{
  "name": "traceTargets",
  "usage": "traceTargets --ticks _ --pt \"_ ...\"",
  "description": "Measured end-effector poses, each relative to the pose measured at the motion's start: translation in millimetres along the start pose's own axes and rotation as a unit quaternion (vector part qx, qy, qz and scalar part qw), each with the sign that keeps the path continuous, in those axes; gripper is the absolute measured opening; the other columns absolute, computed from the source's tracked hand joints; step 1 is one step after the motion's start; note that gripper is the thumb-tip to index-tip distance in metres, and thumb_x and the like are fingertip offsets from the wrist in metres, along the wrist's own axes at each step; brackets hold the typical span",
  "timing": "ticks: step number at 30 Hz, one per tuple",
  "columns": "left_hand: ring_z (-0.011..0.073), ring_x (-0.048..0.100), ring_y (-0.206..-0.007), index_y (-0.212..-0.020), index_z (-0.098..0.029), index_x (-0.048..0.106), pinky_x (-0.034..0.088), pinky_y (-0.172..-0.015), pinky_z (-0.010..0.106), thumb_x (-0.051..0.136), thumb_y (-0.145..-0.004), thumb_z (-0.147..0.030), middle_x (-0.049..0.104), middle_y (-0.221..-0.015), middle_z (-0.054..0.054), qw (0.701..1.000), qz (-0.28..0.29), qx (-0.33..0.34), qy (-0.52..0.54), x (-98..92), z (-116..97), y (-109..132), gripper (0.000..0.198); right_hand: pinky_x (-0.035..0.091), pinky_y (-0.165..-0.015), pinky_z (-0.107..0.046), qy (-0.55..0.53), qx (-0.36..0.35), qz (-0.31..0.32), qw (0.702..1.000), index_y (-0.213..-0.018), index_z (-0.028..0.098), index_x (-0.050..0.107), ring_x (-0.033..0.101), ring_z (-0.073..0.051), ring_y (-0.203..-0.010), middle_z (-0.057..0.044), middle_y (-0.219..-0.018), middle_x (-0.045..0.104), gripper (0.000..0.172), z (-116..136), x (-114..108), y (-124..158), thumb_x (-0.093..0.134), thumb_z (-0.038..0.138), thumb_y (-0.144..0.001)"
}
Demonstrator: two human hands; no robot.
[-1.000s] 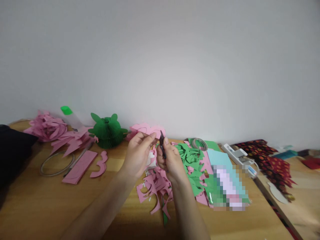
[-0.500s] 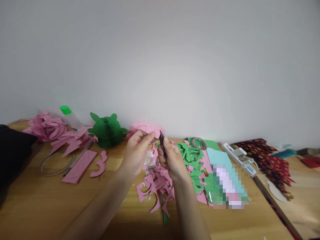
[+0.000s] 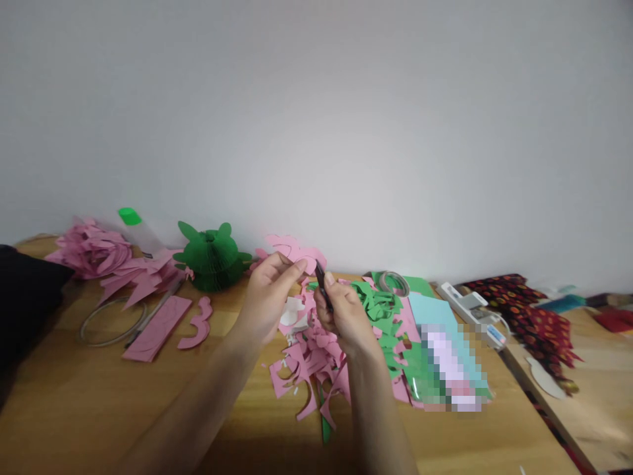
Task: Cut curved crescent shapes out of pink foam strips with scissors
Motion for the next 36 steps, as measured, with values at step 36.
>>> traceTargets --ticks 36 --pt "0.0091 0.045 -0.058 -0.060 -0.018 0.056 0.036 -0.058 0.021 0.068 -0.076 -0.026 0.051 -0.058 -0.005 0.990 -0.003 0.048 -0.131 -4.1 -7.1 -0.7 0.021 0.010 -0.032 -0.018 0.023 0.005 0.004 1.000 -0.050 0.020 0.042 0.015 -0.002 -0.032 0.011 -0.036 0.026 0.059 3.9 2.4 3.1 0.062 0.073 -0.066"
Point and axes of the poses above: each hand's wrist, its own y-axis away from the middle knuckle, its own x-axis out of the palm, z = x × y, the point moved 1 cm from there along -y, towards the middle knuckle
